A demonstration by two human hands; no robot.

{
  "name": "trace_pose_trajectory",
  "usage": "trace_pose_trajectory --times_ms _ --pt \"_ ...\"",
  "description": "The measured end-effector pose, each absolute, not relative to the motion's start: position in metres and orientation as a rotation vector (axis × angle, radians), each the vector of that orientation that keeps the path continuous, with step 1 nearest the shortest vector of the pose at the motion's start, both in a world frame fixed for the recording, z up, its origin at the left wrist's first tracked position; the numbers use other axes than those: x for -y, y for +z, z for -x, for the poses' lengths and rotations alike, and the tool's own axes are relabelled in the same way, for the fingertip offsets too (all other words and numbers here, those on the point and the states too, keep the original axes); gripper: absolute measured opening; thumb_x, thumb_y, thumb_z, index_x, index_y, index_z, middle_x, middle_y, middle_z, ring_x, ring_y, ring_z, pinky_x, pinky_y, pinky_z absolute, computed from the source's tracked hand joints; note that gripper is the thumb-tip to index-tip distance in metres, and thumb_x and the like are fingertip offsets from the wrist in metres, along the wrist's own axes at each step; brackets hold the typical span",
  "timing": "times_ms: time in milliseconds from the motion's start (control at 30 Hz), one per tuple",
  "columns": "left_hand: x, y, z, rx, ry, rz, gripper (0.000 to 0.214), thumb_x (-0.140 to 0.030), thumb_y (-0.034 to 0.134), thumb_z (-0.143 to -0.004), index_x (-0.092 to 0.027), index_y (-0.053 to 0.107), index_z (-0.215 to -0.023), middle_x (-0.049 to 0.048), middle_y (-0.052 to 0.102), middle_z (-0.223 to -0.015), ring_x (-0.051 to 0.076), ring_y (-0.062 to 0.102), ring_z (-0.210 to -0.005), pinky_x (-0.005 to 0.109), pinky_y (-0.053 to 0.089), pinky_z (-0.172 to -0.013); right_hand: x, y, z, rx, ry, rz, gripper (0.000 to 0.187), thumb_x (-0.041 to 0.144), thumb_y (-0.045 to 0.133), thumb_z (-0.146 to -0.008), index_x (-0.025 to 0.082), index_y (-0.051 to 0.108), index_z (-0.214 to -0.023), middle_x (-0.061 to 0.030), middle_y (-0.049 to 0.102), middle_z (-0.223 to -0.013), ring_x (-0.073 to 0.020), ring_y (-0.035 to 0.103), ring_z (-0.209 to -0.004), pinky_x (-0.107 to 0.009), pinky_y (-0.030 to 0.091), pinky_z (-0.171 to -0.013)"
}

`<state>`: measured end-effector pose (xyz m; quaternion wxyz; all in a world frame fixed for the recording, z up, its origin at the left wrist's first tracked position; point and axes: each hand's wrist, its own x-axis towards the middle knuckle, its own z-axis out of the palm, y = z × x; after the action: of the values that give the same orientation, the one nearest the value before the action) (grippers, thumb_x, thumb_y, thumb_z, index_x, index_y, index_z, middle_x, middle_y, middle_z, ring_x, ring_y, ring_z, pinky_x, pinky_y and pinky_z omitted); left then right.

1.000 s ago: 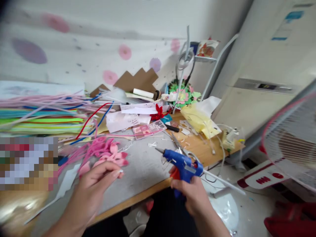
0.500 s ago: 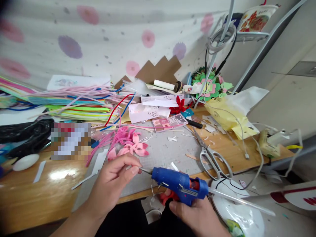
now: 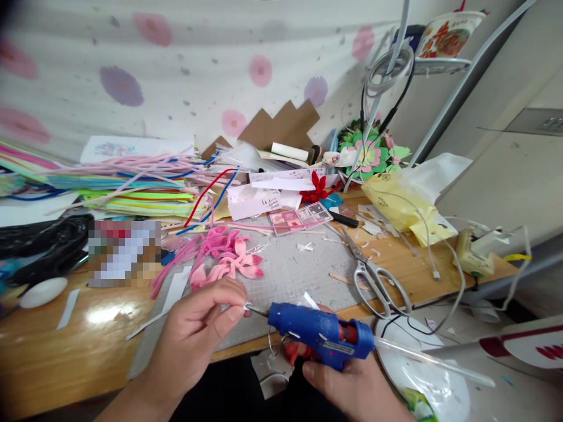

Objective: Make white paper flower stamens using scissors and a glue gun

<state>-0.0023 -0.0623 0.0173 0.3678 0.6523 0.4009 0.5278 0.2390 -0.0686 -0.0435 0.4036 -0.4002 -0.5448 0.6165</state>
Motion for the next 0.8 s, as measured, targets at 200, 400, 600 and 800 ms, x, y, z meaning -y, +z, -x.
trace_pose_trajectory --times_ms 200,400,600,800 --pt "0.063 0.014 0.004 -1.064 1.376 -1.646 0.012 -0.013 0.054 -0.086 -0.021 0.063 -0.082 -0.0001 0.061 -0.077 0.015 0.058 -0.075 0.029 0.045 -0.071 0.074 -0.040 -0.235 1.233 1.532 1.059 0.019 0.028 0.078 -0.068 0.029 0.069 -0.085 0.0016 0.071 -0.077 -0.0135 0.065 -0.069 -0.022 0.054 -0.068" --pt "0.060 0.013 0.003 -1.039 1.345 -1.578 0.013 -0.015 0.054 -0.087 -0.021 0.063 -0.080 -0.0013 0.062 -0.076 0.014 0.057 -0.074 0.027 0.043 -0.071 0.078 -0.033 -0.225 1.098 1.557 1.135 0.022 0.039 0.080 -0.063 0.023 0.073 -0.076 -0.0030 0.072 -0.075 -0.0168 0.066 -0.070 -0.024 0.053 -0.066" --pt "0.063 0.011 0.003 -1.038 1.346 -1.543 0.013 -0.018 0.054 -0.088 -0.022 0.063 -0.079 -0.0022 0.061 -0.075 0.013 0.056 -0.074 0.026 0.042 -0.070 0.078 -0.027 -0.218 1.096 1.545 1.136 0.018 0.035 0.081 -0.061 0.024 0.074 -0.073 -0.0024 0.072 -0.072 -0.0164 0.065 -0.068 -0.024 0.053 -0.066" --pt "0.062 0.010 0.002 -1.119 1.316 -1.542 0.014 -0.021 0.054 -0.088 -0.021 0.062 -0.076 -0.0013 0.060 -0.073 0.014 0.055 -0.071 0.027 0.041 -0.068 0.081 -0.026 -0.217 1.020 1.552 1.128 0.016 0.026 0.081 -0.061 0.025 0.072 -0.075 -0.0015 0.073 -0.072 -0.0176 0.069 -0.069 -0.026 0.056 -0.069"
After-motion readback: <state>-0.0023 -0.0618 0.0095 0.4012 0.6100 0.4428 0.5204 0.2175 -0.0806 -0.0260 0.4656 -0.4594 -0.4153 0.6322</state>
